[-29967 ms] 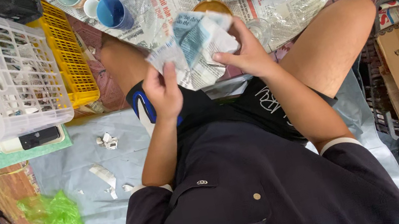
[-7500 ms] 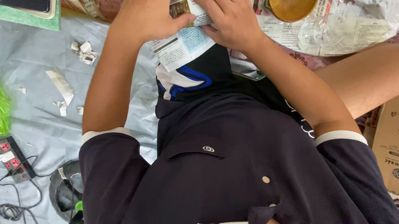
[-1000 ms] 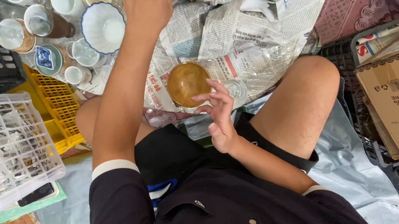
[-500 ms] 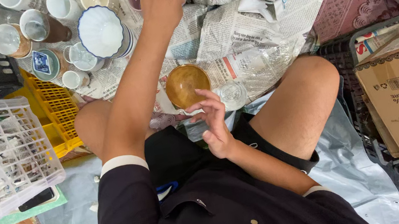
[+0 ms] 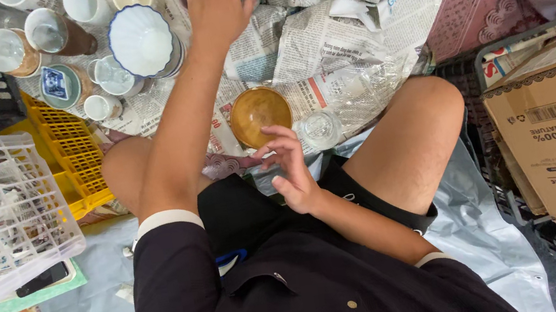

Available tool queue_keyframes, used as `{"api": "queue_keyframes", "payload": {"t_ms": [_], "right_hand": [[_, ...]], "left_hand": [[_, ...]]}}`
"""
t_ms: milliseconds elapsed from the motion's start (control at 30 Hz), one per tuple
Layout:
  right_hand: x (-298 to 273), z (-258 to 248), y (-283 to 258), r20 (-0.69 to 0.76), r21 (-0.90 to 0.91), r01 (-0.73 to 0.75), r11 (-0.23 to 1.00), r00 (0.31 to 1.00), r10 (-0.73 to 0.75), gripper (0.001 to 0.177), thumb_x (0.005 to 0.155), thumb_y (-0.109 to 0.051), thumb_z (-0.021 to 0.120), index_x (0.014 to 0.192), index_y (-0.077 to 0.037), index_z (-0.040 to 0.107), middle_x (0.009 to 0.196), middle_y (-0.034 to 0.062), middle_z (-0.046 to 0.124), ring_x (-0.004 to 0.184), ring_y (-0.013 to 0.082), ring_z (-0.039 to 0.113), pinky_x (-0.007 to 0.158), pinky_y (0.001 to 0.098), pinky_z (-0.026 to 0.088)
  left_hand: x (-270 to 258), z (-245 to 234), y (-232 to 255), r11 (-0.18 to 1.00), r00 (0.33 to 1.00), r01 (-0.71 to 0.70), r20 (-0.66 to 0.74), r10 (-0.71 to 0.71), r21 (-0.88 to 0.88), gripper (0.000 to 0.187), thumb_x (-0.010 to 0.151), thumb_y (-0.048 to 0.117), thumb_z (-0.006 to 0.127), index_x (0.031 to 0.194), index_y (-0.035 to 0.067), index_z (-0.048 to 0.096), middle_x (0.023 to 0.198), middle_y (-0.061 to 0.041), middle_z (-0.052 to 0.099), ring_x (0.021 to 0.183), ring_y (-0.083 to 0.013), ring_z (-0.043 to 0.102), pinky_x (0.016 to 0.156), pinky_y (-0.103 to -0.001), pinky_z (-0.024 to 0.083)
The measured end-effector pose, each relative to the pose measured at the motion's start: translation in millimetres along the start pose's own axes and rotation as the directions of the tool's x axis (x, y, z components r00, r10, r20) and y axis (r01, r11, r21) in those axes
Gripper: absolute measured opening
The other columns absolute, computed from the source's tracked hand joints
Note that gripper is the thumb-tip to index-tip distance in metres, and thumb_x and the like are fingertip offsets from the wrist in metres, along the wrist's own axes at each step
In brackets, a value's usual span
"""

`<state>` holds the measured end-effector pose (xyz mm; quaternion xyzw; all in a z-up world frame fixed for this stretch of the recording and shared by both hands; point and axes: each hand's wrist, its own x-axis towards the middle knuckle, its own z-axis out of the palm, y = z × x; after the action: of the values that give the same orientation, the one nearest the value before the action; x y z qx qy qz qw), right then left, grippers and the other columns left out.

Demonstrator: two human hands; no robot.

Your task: The person sits on the floor and wraps various small dishes and cups in newspaper. They pick up items from a nearby table, fold newspaper around each one, and place the wrapped items into a white plastic basket. The process is repeated for multiple items including bowls, cups, and a glass.

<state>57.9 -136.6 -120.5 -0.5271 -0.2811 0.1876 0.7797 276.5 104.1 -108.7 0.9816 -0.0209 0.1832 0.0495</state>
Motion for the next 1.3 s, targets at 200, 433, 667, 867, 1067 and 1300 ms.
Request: {"api": "queue_keyframes", "payload": {"t_ms": [200,433,667,867,1067,1300], "right_hand": [[-4.0,8.8,7.9,0.035,0.002,0.059,0.998,0.998,-0.059,0.054,0.107,-0.035,0.059,0.147,-0.012,0.031,0.159,0.0188,0.028,0.124,0.0259,0.057,0.1,0.0417,0.051],[-4.9,30.5,3.3,0.136,-0.003,0.125,0.992,0.983,-0.123,0.05,0.107,-0.024,0.056,0.147,-0.013,0.029,0.157,0.0189,0.031,0.122,0.0275,0.057,0.099,0.0431,0.052],[23.0,93.2,-24.5,0.413,0.036,0.152,0.988,0.898,-0.153,0.058,0.105,-0.015,0.055,0.153,-0.012,0.022,0.157,0.0207,0.028,0.121,0.027,0.055,0.098,0.043,0.054],[50.1,154.9,-39.8,0.588,-0.002,0.226,0.974,0.788,-0.182,0.069,0.1,-0.008,0.056,0.158,-0.013,0.018,0.157,0.0236,0.03,0.12,0.0298,0.06,0.095,0.0407,0.053],[45.7,204.1,-30.0,0.684,0.043,0.194,0.98,0.71,-0.17,0.073,0.1,-0.004,0.058,0.159,-0.013,0.016,0.158,0.0262,0.03,0.121,0.0319,0.062,0.097,0.0421,0.054],[25.5,233.1,-16.1,0.613,0.267,0.035,0.963,0.765,-0.198,0.074,0.096,-0.001,0.057,0.159,-0.015,0.021,0.156,0.0258,0.036,0.115,0.0326,0.066,0.091,0.0403,0.055]], "left_hand": [[-30.6,-71.5,30.8,0.993,0.997,-0.069,-0.053,0.064,-0.093,0.088,0.092,0.035,0.084,0.162,0.012,0.036,0.159,-0.029,0.03,0.147,-0.0448,0.032,0.108,-0.063,0.029],[-145.8,-185.8,34.1,0.866,0.95,-0.313,-0.112,0.293,-0.389,0.067,0.096,0.019,0.076,0.156,0.017,0.045,0.158,-0.013,0.045,0.138,-0.0338,0.053,0.107,-0.05,0.048],[-242.2,-274.9,-15.4,0.906,0.97,-0.233,-0.019,0.242,-0.352,0.038,0.085,0.016,0.075,0.123,0.014,0.071,0.113,-0.003,0.074,0.102,-0.0216,0.07,0.085,-0.039,0.051],[-314.7,-339.6,-81.5,0.975,0.975,-0.084,-0.219,0.037,-0.206,0.019,0.09,0.017,0.077,0.109,0.013,0.076,0.102,-0.004,0.075,0.093,-0.0243,0.07,0.082,-0.04,0.054],[-392.9,-394.3,-180.3,0.779,0.848,0.284,-0.234,-0.476,-0.559,0.021,0.105,0.001,0.065,0.124,0.009,0.07,0.11,-0.008,0.075,0.096,-0.0252,0.076,0.088,-0.037,0.06],[-421.7,-337.7,-296.7,0.738,0.732,0.668,0.093,-0.675,0.095,0.026,0.079,0.011,0.071,0.104,0.005,0.074,0.097,-0.014,0.077,0.09,-0.0334,0.073,0.076,-0.044,0.057]]}}
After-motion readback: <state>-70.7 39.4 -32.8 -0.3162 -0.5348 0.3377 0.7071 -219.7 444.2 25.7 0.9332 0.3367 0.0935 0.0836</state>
